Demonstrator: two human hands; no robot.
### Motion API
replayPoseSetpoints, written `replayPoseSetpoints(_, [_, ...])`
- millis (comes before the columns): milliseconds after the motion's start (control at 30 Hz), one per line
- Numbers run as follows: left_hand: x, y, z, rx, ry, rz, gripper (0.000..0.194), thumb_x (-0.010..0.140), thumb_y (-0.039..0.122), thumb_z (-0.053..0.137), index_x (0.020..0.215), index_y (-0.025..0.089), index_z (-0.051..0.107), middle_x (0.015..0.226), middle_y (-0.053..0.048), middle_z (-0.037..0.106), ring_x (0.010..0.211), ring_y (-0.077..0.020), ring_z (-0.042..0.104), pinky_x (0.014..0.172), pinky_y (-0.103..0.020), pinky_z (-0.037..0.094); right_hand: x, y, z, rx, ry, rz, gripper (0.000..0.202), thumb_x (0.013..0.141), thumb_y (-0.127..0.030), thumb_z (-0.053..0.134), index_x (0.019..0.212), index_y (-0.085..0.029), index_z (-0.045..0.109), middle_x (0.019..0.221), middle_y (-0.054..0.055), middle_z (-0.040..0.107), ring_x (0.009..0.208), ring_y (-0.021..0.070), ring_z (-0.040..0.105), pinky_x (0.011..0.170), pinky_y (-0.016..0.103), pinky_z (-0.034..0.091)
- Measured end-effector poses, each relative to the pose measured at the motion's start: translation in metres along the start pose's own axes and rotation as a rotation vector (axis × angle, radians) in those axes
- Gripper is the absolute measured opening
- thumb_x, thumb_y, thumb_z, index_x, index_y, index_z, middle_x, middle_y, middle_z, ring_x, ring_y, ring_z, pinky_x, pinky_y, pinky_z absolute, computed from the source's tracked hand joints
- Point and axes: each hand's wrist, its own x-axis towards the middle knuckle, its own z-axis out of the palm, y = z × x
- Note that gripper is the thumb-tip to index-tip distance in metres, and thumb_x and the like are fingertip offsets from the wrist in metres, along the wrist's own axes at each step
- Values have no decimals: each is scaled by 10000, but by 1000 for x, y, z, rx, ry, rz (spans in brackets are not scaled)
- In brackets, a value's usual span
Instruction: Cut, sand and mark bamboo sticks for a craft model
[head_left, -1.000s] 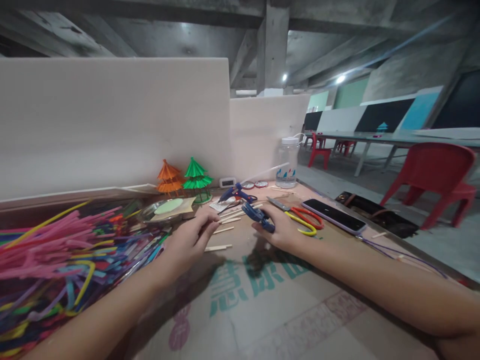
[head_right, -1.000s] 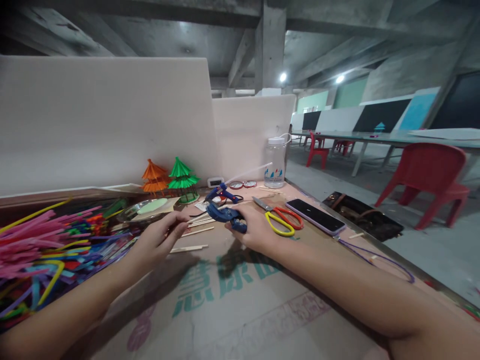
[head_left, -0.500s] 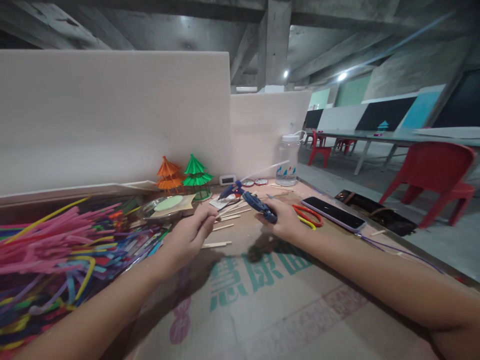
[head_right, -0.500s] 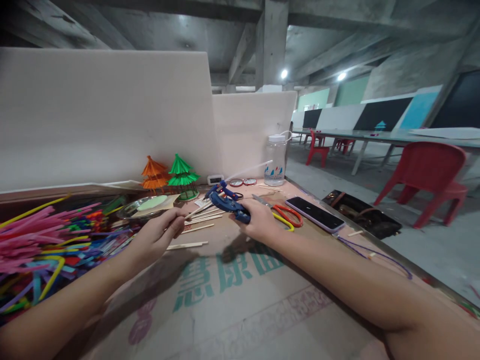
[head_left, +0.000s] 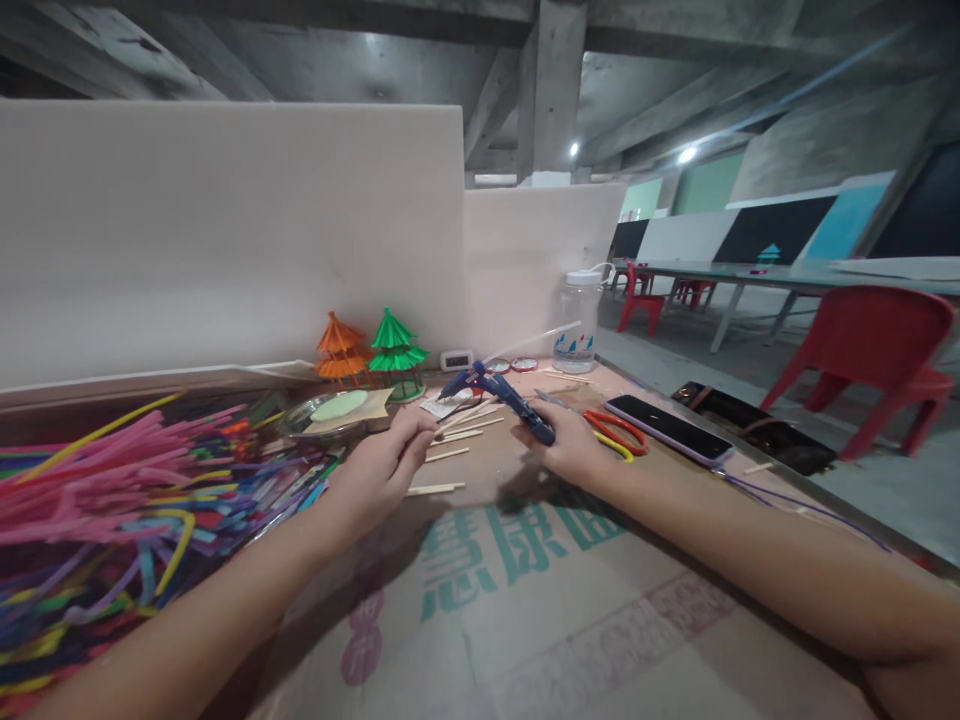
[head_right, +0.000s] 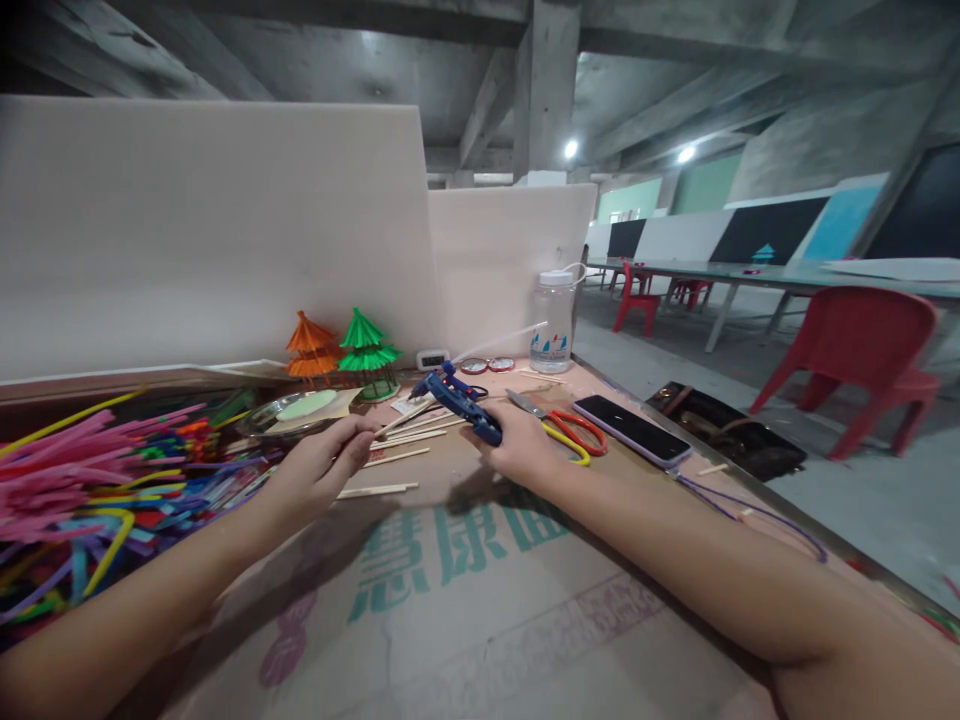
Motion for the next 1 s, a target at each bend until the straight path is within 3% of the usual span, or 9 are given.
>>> replayPoseSetpoints(233, [-2, -2, 3, -8, 14, 30, 285, 1021, 396, 346, 930, 214, 544, 850, -15, 622, 736, -168, 574, 727, -274, 456, -1, 2, 2, -4, -8, -12, 332, 919, -484, 573, 1034, -190, 673, 947, 92, 719, 870, 256, 660, 796, 376, 520])
replayPoseSetpoints(600, [-1, -4, 5, -11, 8, 14, 299, 1030, 398, 319, 943, 214, 538, 857, -15, 605, 727, -165, 569, 706, -274, 435, -2, 4, 3, 28, -1, -40, 329, 912, -458, 591, 1103, -195, 642, 1140, 117, 720, 1073, 295, 663, 929, 429, 511])
replayPoseSetpoints(1000, [-2, -7, 10, -25, -9, 5, 306, 1037, 417, 325, 960, 215, 541, 872, -21, 622, 756, -172, 582, 699, -282, 425, -1, 1, 1, -19, 23, -14, 341, 909, -502, 572, 930, -180, 683, 906, 86, 726, 836, 244, 670, 779, 335, 499])
